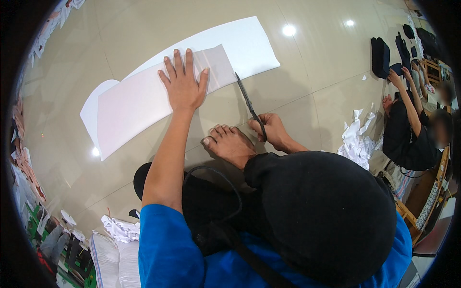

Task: The person sits on the floor and uses scissors to cut a large white sheet of paper or thin fabric. They then unfold a patterned cloth, place it on the floor, and cut along the edges of the pattern.

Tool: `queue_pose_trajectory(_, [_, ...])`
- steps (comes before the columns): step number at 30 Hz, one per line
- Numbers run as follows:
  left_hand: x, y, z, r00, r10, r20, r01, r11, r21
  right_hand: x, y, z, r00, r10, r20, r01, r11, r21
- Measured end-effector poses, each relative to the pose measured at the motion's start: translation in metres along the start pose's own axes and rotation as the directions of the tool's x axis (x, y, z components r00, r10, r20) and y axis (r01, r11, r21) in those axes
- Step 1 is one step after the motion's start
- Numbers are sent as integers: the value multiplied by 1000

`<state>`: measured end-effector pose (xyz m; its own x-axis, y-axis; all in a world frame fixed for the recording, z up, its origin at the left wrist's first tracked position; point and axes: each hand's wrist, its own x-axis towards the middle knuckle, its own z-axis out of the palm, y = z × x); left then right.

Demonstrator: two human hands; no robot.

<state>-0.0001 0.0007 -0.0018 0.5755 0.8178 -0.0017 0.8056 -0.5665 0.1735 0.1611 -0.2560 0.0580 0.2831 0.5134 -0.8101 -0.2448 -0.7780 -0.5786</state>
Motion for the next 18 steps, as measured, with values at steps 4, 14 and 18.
queue_pose_trajectory(4, [1, 0, 0, 1000, 6, -13, -6, 1000, -9, 6, -6, -1, 1000, -17, 1, 17, 1000, 0])
queue_pose_trajectory(14, [0, 0, -2, 1000, 5, -11, -5, 1000, -7, 14, -12, 5, 1000, -8, 0, 8, 998, 56])
queue_pose_trajectory(18, [0, 1, -1, 1000, 6, -9, -6, 1000, -7, 22, 3, 6, 1000, -28, -5, 28, 997, 77])
